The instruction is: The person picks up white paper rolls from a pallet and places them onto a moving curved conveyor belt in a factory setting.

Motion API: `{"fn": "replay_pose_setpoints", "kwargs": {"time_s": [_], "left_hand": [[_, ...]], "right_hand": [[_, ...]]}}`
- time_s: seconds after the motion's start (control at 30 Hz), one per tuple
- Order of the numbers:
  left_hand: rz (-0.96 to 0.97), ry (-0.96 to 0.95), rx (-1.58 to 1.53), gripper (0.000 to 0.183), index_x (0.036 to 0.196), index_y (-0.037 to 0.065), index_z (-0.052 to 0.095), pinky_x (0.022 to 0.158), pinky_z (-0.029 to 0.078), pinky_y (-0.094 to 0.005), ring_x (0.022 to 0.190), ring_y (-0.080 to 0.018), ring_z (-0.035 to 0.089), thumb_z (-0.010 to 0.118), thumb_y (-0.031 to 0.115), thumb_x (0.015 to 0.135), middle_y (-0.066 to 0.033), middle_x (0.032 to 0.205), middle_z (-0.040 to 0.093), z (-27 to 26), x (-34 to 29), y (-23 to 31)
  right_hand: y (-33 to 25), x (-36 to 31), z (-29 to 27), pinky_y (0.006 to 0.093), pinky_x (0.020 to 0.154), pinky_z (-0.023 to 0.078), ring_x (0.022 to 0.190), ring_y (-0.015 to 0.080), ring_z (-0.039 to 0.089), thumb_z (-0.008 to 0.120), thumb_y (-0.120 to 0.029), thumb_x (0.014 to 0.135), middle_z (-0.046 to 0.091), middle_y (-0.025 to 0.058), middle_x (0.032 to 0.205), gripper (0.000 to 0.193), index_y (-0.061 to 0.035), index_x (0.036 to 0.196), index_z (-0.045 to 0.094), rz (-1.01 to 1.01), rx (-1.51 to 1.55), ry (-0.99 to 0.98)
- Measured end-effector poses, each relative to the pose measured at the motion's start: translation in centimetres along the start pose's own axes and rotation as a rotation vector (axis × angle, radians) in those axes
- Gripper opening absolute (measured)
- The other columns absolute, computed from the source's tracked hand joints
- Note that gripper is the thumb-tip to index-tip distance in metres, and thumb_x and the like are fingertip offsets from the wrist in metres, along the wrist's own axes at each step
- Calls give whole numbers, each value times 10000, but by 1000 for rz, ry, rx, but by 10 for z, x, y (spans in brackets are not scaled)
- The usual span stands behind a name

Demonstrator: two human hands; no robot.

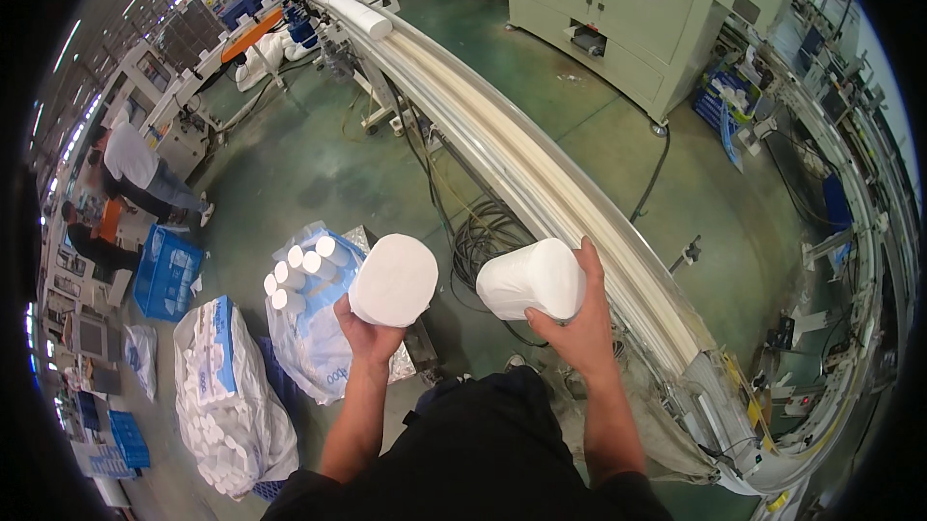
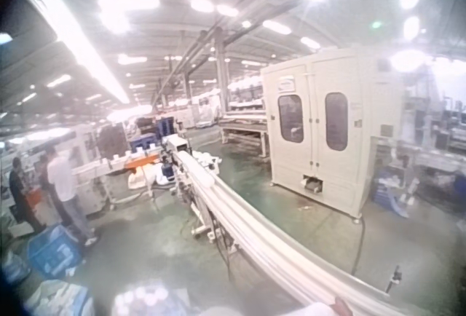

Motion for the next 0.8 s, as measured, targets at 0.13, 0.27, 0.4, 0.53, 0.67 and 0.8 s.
{"fn": "replay_pose_setpoints", "kwargs": {"time_s": [0.13,0.27,0.4,0.53,0.67,0.8], "left_hand": [[212,-153,568,893,1493,59,363,1109,402,-447,1309,-307,500,739,442,778,-111,1401,511,34,2,26],[527,-247,1568,1042,1530,53,228,1052,430,-424,1276,-331,508,825,197,689,-170,1396,480,80,1,49],[626,-299,1575,1148,1555,61,166,1084,380,-440,1304,-320,482,841,133,629,-172,1474,412,112,-11,58],[634,-305,1706,1131,1538,55,187,1022,439,-417,1231,-347,545,850,143,626,-176,1435,462,129,-14,62],[730,-363,1892,1073,1494,31,250,956,494,-387,1164,-371,591,859,151,619,-182,1386,509,140,-11,58],[1128,-610,1784,916,1432,132,389,922,516,-478,1180,-439,574,861,175,648,-167,1389,506,131,-16,56]], "right_hand": [[7,-4,1,431,1093,384,1286,323,486,830,-109,677,433,218,1431,1082,-16,1558,208,16,4,6],[18,-8,-5,430,1114,359,1323,337,449,818,-86,677,417,233,1449,1069,-19,1559,217,60,-44,40],[24,-10,2,433,1130,339,1350,347,424,805,-72,677,400,244,1467,1058,-26,1560,224,94,-26,31],[27,-11,4,435,1137,329,1360,350,415,792,-68,678,393,248,1476,1047,-30,1560,228,129,-30,36],[36,-12,0,429,1140,326,1363,348,410,783,-72,690,393,243,1476,1031,-29,1559,232,126,-74,48],[36,-13,-1,417,1115,364,1332,320,437,762,-68,700,405,200,1461,1016,-53,1565,230,140,-50,52]]}}
Point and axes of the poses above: each hand's wrist, its own x-axis towards the middle knuckle, its own z-axis out of the palm, y = z × x, the point moved 4 cm from there along x, towards the middle knuckle
